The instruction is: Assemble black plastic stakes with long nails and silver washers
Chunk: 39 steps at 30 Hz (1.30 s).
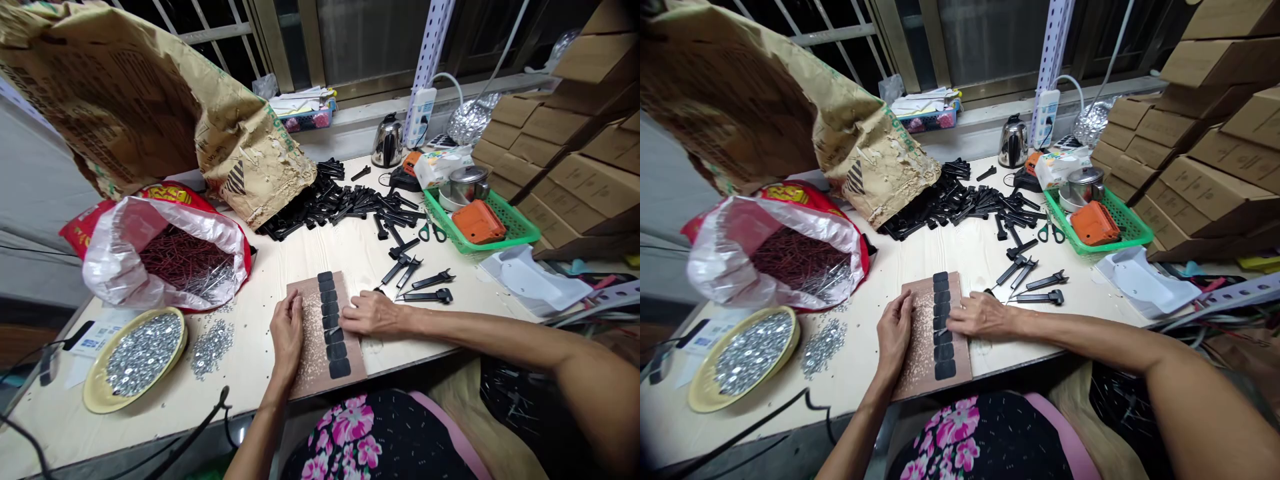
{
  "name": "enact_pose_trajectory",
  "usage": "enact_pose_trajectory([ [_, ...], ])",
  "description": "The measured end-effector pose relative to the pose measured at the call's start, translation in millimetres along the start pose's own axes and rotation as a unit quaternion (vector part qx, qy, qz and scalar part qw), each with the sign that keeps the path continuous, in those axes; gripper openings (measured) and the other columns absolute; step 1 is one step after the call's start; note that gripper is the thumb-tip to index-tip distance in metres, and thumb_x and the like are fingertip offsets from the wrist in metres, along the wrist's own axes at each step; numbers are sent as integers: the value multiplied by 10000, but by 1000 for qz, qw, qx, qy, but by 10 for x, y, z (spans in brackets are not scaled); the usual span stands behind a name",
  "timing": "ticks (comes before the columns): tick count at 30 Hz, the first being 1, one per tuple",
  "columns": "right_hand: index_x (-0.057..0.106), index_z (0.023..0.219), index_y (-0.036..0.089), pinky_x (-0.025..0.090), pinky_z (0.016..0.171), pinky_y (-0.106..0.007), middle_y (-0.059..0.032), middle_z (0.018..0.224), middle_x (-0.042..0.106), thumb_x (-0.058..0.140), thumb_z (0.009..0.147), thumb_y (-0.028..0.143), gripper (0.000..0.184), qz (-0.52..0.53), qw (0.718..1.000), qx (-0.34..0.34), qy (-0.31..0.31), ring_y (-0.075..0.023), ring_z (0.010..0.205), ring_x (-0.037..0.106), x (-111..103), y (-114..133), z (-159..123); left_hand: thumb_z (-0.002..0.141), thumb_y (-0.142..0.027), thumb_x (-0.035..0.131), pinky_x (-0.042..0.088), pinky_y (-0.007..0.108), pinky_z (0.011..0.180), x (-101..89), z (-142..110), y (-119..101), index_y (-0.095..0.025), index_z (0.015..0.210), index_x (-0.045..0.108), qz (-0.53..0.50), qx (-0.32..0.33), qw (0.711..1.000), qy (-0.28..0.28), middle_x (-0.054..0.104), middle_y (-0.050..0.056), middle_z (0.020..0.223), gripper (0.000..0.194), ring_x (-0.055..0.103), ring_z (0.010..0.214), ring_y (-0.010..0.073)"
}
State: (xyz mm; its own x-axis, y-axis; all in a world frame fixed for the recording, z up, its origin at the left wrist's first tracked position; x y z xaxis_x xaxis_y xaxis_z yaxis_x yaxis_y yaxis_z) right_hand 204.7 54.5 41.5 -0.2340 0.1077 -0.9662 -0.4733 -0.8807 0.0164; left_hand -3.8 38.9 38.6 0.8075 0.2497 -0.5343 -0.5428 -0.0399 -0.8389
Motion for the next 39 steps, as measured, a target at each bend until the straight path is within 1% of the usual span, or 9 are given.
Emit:
enact_pose_trajectory([
  [3,558,931,179,300,557,-262,-18,749,555,266,982,199,297,-3,995,99,-1,-122,627,435,-30,-47,-3,870,-432,474,373,350,990,6,-5,12,-187,1169,615,7,1,1000,-6,619,104,1193,412,542,1132,232],
  [8,542,903,199,264,527,-241,11,747,544,270,988,214,285,27,997,-74,0,-99,613,416,-68,6,35,875,-435,465,398,353,977,5,-4,20,-175,1174,609,20,-6,1000,-16,626,102,1191,422,556,1118,222],
  [11,527,873,157,241,516,-249,8,683,505,217,988,170,330,-6,1000,11,-17,-99,560,363,-92,-120,65,875,-434,468,403,355,979,6,-7,9,-179,1161,617,27,0,999,-24,633,94,1184,411,559,1119,216],
  [16,528,933,195,234,536,-265,5,786,553,336,972,182,197,-17,996,-86,-24,-109,644,432,-25,53,3,873,-427,472,416,363,970,22,4,29,-175,1142,626,24,0,999,-27,646,94,1158,400,574,1099,216],
  [26,545,974,208,255,579,-282,-27,945,569,350,965,164,200,-36,998,-51,-21,-119,702,444,37,80,-30,871,-429,471,430,361,956,47,-2,66,-171,1150,620,10,-7,999,-30,645,97,1159,408,588,1077,212],
  [28,554,956,203,257,580,-274,-35,923,559,332,969,164,226,-24,999,-22,-7,-124,716,440,14,3,41,870,-430,471,426,355,960,44,-1,53,-168,1150,619,10,-6,1000,-28,643,96,1163,411,585,1082,210],
  [33,583,910,205,233,540,-237,-36,891,531,369,967,300,242,3,982,188,4,-129,732,445,-213,-316,153,857,-450,472,430,365,950,2,10,40,-166,1127,634,34,-7,999,-31,658,93,1131,424,595,1049,222],
  [36,585,934,228,249,529,-227,-15,909,540,399,953,330,213,17,976,215,12,-115,731,481,-345,-368,-43,840,-484,477,421,382,959,-26,35,56,-186,1130,633,43,-23,998,-33,656,83,1136,444,588,1059,237],
  [39,568,1034,233,298,546,-221,-16,933,565,410,948,323,201,14,959,283,6,-120,777,530,-418,-419,-453,834,-518,457,470,391,861,2,47,-38,-201,1192,596,94,-4,996,-5,645,80,1128,498,611,932,239],
])
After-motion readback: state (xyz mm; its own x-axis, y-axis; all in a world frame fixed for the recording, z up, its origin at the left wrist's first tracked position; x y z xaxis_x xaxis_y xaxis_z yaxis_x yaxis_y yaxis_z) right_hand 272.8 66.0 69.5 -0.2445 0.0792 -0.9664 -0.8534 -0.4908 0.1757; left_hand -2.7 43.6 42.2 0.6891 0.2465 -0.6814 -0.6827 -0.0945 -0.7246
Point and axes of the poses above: each hand's wrist, its own z-axis towards the middle knuckle, its own x-axis out of the palm, y = z × x, the point moved 3 cm from there along z, towards the middle knuckle
